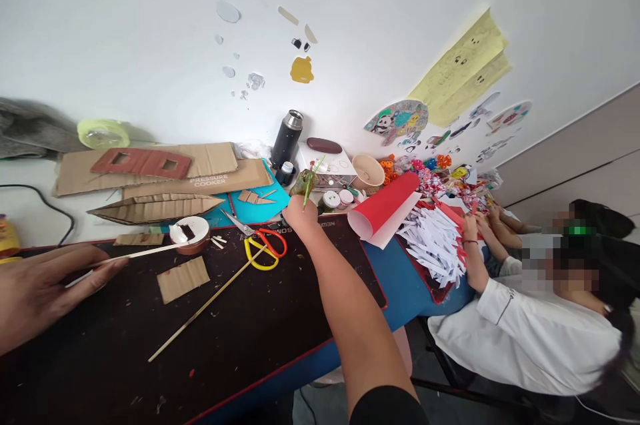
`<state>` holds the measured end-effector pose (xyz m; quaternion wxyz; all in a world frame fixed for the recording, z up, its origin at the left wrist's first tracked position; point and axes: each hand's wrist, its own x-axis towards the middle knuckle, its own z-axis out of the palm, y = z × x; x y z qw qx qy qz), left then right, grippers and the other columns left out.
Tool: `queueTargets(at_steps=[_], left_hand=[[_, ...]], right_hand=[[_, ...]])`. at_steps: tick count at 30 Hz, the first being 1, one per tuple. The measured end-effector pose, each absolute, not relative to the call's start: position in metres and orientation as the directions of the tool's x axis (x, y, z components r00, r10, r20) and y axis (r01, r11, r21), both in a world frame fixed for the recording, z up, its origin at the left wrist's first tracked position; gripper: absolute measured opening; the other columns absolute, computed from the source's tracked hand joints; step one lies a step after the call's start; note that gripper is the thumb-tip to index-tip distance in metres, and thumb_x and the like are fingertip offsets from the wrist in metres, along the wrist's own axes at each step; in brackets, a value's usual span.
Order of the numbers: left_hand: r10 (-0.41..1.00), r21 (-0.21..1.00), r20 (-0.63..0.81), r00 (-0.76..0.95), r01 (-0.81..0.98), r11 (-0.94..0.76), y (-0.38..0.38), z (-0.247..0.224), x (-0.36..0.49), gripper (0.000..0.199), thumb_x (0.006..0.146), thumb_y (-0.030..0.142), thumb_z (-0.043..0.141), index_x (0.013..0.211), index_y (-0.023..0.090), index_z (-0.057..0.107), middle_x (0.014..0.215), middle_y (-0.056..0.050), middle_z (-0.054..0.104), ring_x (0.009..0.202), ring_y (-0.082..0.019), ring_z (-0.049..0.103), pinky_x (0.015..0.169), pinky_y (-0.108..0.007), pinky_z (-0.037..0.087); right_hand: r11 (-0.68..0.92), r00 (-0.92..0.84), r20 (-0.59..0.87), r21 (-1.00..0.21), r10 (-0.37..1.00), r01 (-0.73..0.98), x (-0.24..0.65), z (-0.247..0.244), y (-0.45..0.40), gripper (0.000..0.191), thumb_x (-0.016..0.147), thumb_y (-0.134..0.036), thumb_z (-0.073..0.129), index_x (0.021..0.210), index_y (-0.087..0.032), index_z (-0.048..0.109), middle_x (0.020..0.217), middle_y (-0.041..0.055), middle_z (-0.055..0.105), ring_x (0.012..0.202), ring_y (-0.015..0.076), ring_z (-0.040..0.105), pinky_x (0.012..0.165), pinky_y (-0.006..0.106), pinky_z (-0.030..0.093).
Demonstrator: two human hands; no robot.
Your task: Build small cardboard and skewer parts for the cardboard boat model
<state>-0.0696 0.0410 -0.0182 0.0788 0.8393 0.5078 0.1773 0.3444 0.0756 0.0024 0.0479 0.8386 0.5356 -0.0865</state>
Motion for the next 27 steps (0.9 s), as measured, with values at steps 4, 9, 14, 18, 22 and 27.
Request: queueTargets(at_steps=[4, 9, 14, 18, 22, 27], left_hand=[[0.882, 0.336, 0.174, 0.439, 0.815, -0.472, 0.04, -0.01, -0.063, 0.056, 0.104, 0.064, 0.03, 0.083, 0.034, 0.072, 0.078, 0.006, 0.077, 0.063, -0.019, 0.072, 0.057, -0.027, 0.044], [0.902, 0.363, 0.112, 0.417, 0.828, -0.428, 0.04, -0.003, -0.058, 0.059, 0.1, 0.064, 0.027, 0.082, 0.033, 0.074, 0.077, 0.003, 0.077, 0.064, -0.02, 0.073, 0.059, -0.029, 0.045], [0.922, 0.403, 0.132, 0.365, 0.83, -0.386, 0.035, -0.002, -0.056, 0.055, 0.102, 0.065, 0.031, 0.085, 0.034, 0.073, 0.075, 0.006, 0.075, 0.064, -0.019, 0.071, 0.06, -0.027, 0.044], [0.931, 0.444, 0.152, 0.332, 0.818, -0.365, 0.032, -0.002, -0.057, 0.045, 0.103, 0.065, 0.038, 0.086, 0.038, 0.071, 0.076, 0.012, 0.074, 0.067, -0.019, 0.071, 0.063, -0.027, 0.046], [0.913, 0.452, 0.219, 0.344, 0.794, -0.407, 0.031, 0.002, -0.056, 0.039, 0.101, 0.064, 0.043, 0.089, 0.041, 0.072, 0.088, 0.013, 0.079, 0.072, -0.021, 0.075, 0.061, -0.03, 0.049], [0.683, 0.432, 0.343, 0.645, 0.537, -0.725, 0.011, 0.012, -0.014, 0.033, 0.104, 0.05, 0.046, 0.106, 0.037, 0.077, 0.107, 0.003, 0.085, 0.086, -0.024, 0.081, 0.072, -0.032, 0.062]], right_hand=[[-0.424, 0.411, -0.182, -0.036, 0.893, 0.905, 0.346, 0.0, 0.074, 0.024, 0.094, -0.029, 0.071, 0.108, -0.016, 0.085, 0.11, 0.0203, 0.083, 0.104, 0.0344, 0.08, 0.082, 0.033, 0.057], [-0.427, 0.414, -0.127, -0.1, 0.901, 0.899, 0.355, -0.001, 0.061, 0.025, 0.098, -0.031, 0.066, 0.107, -0.016, 0.084, 0.108, 0.0181, 0.084, 0.104, 0.0315, 0.079, 0.082, 0.03, 0.054], [-0.389, 0.372, -0.116, -0.211, 0.921, 0.897, 0.36, 0.003, 0.043, 0.02, 0.095, -0.029, 0.068, 0.101, -0.019, 0.084, 0.105, 0.0109, 0.085, 0.102, 0.0263, 0.078, 0.078, 0.026, 0.049], [-0.359, 0.328, -0.15, -0.309, 0.933, 0.881, 0.356, 0.008, 0.02, 0.016, 0.093, -0.029, 0.07, 0.093, -0.021, 0.083, 0.095, 0.0054, 0.084, 0.088, 0.0218, 0.076, 0.07, 0.025, 0.046], [-0.339, 0.296, -0.169, -0.378, 0.94, 0.862, 0.357, 0.017, -0.011, 0.01, 0.09, -0.024, 0.071, 0.091, -0.02, 0.08, 0.09, 0.0045, 0.082, 0.08, 0.0189, 0.072, 0.067, 0.025, 0.043], [-0.342, 0.277, -0.207, -0.451, 0.938, 0.824, 0.374, 0.019, -0.041, 0.006, 0.086, -0.019, 0.073, 0.081, -0.019, 0.076, 0.074, 0.0023, 0.075, 0.067, 0.0171, 0.065, 0.063, 0.026, 0.04]])
